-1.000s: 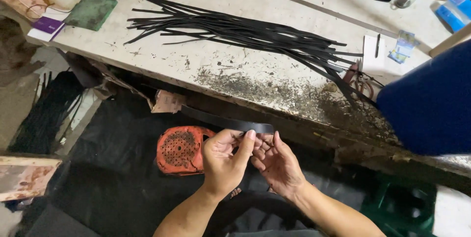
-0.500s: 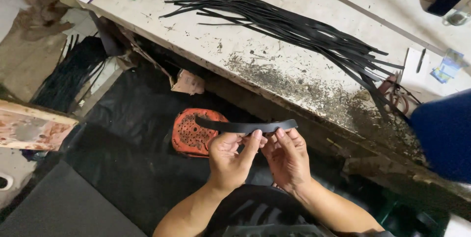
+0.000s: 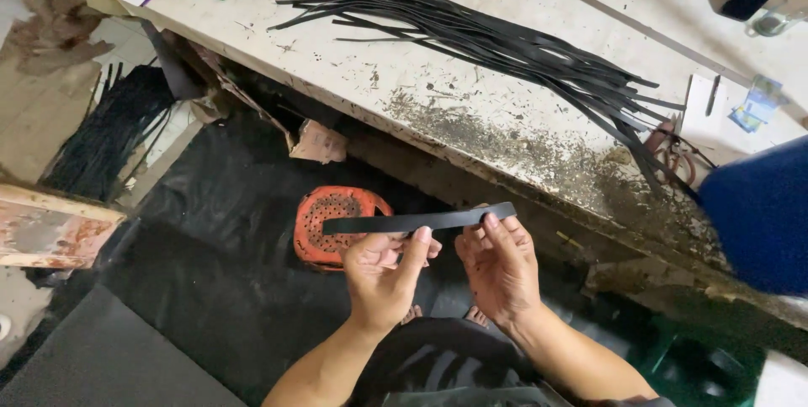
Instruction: The person is applying a finish to the edges of leather straps using a tabletop applicator machine and then hanging them on a vertical drying rack.
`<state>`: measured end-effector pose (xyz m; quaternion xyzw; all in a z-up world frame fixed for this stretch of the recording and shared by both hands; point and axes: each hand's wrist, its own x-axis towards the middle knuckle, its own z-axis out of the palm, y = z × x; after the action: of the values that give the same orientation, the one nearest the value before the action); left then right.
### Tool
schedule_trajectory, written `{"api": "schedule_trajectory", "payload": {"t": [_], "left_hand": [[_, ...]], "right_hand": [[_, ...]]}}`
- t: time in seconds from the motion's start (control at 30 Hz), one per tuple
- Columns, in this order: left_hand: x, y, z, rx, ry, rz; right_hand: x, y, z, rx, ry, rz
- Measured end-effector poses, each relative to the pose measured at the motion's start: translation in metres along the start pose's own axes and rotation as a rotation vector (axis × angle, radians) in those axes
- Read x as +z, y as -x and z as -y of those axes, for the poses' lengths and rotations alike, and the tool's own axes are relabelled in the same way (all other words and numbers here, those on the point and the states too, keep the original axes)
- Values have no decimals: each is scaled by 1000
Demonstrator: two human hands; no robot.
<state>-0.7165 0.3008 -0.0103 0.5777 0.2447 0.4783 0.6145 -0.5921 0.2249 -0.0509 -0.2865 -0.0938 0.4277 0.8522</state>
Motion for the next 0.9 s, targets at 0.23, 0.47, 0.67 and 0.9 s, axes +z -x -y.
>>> {"api": "schedule_trajectory", "payload": {"t": [0.23,0.47,0.67,0.9], "left_hand": [[6,0,-3,-127,35,43],[0,0,5,-190,54,16],[-3,-1,0,-170,10,2],[10,-2,3,-282,49,37]], "right_hand": [[-2,6,-7,41,48,-4],[8,9,-4,14,92,-11],[8,8,2,17,93,-32],[5,8,-4,-12,138,-39]]}}
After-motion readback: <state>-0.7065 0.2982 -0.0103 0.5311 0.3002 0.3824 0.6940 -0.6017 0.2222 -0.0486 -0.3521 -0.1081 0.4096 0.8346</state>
